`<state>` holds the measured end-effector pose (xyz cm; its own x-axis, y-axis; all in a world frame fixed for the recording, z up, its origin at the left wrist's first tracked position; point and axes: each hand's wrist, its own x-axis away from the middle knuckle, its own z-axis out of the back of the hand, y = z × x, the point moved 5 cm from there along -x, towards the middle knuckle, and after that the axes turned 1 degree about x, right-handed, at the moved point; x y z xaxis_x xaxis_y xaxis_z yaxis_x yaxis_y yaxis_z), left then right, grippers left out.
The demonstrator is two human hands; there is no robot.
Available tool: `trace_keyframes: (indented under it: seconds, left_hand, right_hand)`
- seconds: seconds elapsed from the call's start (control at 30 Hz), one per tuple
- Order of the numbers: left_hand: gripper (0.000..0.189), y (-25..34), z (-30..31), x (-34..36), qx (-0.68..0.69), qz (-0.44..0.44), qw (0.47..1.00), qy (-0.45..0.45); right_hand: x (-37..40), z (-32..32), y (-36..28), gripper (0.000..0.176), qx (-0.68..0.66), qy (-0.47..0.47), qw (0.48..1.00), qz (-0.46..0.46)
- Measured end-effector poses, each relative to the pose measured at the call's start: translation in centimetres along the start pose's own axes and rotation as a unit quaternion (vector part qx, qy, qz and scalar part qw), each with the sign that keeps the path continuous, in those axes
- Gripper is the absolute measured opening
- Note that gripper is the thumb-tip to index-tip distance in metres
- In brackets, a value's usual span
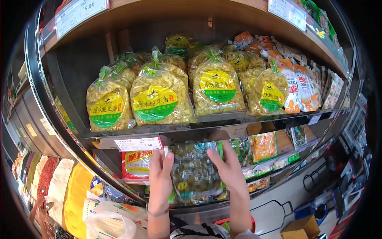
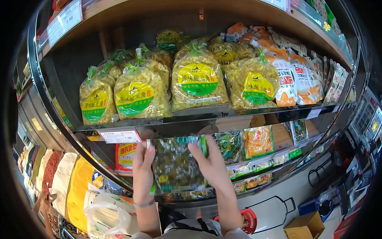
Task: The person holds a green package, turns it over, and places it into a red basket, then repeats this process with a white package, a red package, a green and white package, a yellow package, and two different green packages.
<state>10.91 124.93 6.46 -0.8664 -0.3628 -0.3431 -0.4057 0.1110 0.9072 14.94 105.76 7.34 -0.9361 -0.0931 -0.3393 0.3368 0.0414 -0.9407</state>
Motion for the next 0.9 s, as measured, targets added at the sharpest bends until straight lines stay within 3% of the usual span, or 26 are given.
trace_keyframes:
  seconds: [0.03,0.1,0.17,0.23,0.3,0.33,0.37,0.43,0.47,0.53,0.67,0.77,0.83,0.87,0.9]
  left_hand:
    - [0.010,0.0,0.4,1.3,-0.013,0.021,1.000,-0.012]
    - [0.013,0.7,0.8,4.8,-0.042,0.053,0.998,-0.011]
    - [0.015,1.0,1.4,8.3,-0.020,0.081,0.996,-0.021]
    - [0.023,0.4,2.5,10.5,-0.007,0.119,0.992,-0.032]
    - [0.084,-0.6,3.0,12.0,0.067,0.262,0.957,-0.105]
    - [0.046,2.6,0.1,11.9,0.131,0.120,0.984,0.011]
    - [0.060,2.2,0.9,12.7,0.125,0.178,0.975,-0.049]
    - [0.055,2.1,1.0,13.7,0.045,0.235,0.965,-0.108]
    - [0.055,2.5,0.6,14.1,0.046,0.231,0.966,-0.105]
    - [0.051,2.6,0.6,14.9,0.066,0.263,0.963,0.013]
    - [0.052,2.2,0.7,16.1,0.086,0.244,0.966,-0.024]
    - [0.055,3.5,0.2,16.7,0.056,0.234,0.971,-0.015]
    - [0.069,4.6,-0.8,15.8,0.004,0.212,0.966,-0.147]
    - [0.080,5.3,-0.7,15.1,-0.112,0.123,0.952,-0.258]
    - [0.080,6.1,-1.5,15.1,-0.112,0.120,0.952,-0.259]
  right_hand:
    - [1.4,0.0,0.5,0.046,-0.034,-0.020,0.997,-0.067]
    - [5.1,1.0,2.2,0.062,0.018,-0.012,0.993,-0.116]
    - [8.4,0.8,1.8,0.069,-0.117,-0.040,0.979,-0.163]
    - [11.0,1.2,1.3,0.062,-0.166,-0.032,0.964,-0.204]
    - [12.3,0.6,-0.7,0.060,-0.271,-0.014,0.943,-0.192]
    - [12.6,0.6,-1.1,0.060,-0.274,-0.012,0.942,-0.195]
    - [12.6,0.7,-1.7,0.061,-0.283,-0.024,0.942,-0.179]
    - [12.5,0.8,-2.5,0.062,-0.286,-0.041,0.944,-0.161]
    - [12.5,0.9,-2.3,0.063,-0.292,-0.032,0.938,-0.185]
    - [12.7,1.2,-1.1,0.067,-0.301,-0.024,0.930,-0.211]
    - [13.6,1.2,-1.9,0.068,-0.331,-0.027,0.915,-0.229]
    - [14.7,1.9,-2.9,0.071,-0.340,0.058,0.918,-0.196]
    - [15.3,2.5,-3.4,0.075,-0.321,0.070,0.929,-0.172]
    - [15.6,2.5,-4.1,0.060,-0.290,0.101,0.939,-0.156]
    - [15.6,3.0,-3.9,0.060,-0.291,0.101,0.939,-0.153]
